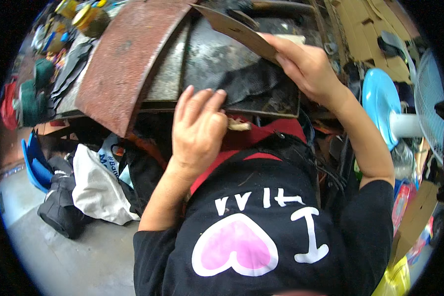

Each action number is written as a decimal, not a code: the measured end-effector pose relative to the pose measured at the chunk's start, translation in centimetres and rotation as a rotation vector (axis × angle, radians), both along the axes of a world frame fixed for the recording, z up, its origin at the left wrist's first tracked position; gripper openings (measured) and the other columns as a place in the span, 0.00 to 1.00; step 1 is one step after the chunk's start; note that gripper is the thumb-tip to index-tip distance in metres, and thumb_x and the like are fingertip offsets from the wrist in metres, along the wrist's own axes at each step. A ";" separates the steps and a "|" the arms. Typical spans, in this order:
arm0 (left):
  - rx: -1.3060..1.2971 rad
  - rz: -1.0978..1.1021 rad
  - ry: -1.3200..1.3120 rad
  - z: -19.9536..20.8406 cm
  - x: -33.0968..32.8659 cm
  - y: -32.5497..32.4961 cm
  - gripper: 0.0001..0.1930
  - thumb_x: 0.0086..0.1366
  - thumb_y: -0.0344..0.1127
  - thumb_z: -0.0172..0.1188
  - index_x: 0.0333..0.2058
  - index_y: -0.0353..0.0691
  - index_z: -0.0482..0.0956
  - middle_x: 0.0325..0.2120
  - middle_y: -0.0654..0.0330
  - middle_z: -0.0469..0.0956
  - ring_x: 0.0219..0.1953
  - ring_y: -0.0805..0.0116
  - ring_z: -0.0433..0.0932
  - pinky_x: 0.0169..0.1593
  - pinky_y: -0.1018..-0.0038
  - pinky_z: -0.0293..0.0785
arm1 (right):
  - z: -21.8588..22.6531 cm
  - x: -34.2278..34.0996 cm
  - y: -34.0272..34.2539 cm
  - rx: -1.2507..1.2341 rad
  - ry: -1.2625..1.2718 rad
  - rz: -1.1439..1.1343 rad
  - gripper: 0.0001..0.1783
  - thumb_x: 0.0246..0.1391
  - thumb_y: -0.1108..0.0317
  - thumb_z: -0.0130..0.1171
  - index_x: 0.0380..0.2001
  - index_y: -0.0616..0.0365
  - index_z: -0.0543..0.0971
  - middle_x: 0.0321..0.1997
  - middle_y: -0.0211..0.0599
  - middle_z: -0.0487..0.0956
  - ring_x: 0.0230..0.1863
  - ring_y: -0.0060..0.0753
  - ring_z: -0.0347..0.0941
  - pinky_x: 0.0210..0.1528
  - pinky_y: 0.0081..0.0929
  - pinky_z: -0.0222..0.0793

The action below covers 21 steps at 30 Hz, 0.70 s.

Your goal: The person aligns a curved shoe upper piece on a workbench, then uses a hammer to tap along the stitched edge to flatten and set the seam. The person repeatedly repositions the piece and continues hammering along different sections of the edge.

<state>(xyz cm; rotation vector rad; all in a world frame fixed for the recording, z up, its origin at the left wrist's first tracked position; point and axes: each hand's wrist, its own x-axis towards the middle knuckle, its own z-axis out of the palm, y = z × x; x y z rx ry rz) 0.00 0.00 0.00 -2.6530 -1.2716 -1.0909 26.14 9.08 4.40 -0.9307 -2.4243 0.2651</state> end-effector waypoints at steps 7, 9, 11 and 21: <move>0.022 -0.009 -0.063 0.3 -0.8 0.4 0.06 0.54 0.31 0.59 0.29 0.40 0.71 0.34 0.53 0.78 0.44 0.52 0.79 0.57 0.51 0.74 | 0.3 -1.0 -0.8 0.238 -0.125 0.210 0.26 0.41 0.77 0.63 0.49 0.54 0.81 0.51 0.38 0.83 0.45 0.43 0.81 0.47 0.35 0.80; -0.009 0.033 0.019 0.5 -0.7 0.2 0.06 0.54 0.32 0.58 0.29 0.40 0.71 0.33 0.53 0.78 0.42 0.50 0.79 0.55 0.53 0.74 | 0.3 -1.0 -0.7 0.264 -0.104 0.203 0.22 0.40 0.74 0.64 0.44 0.55 0.82 0.49 0.36 0.84 0.44 0.39 0.81 0.46 0.33 0.80; -0.024 -0.015 -0.008 0.6 -1.1 0.1 0.08 0.51 0.30 0.60 0.29 0.40 0.70 0.35 0.51 0.79 0.41 0.49 0.79 0.52 0.54 0.76 | 0.6 -1.0 -0.9 0.284 -0.150 0.207 0.20 0.40 0.73 0.64 0.42 0.55 0.82 0.50 0.36 0.84 0.45 0.39 0.81 0.46 0.34 0.80; 0.190 -0.034 -0.279 1.1 -1.9 -0.7 0.17 0.48 0.22 0.67 0.31 0.38 0.66 0.47 0.46 0.79 0.47 0.47 0.78 0.48 0.58 0.77 | 1.3 -2.4 -2.4 0.257 -0.306 0.112 0.25 0.45 0.68 0.67 0.50 0.38 0.84 0.52 0.36 0.81 0.44 0.41 0.78 0.43 0.35 0.78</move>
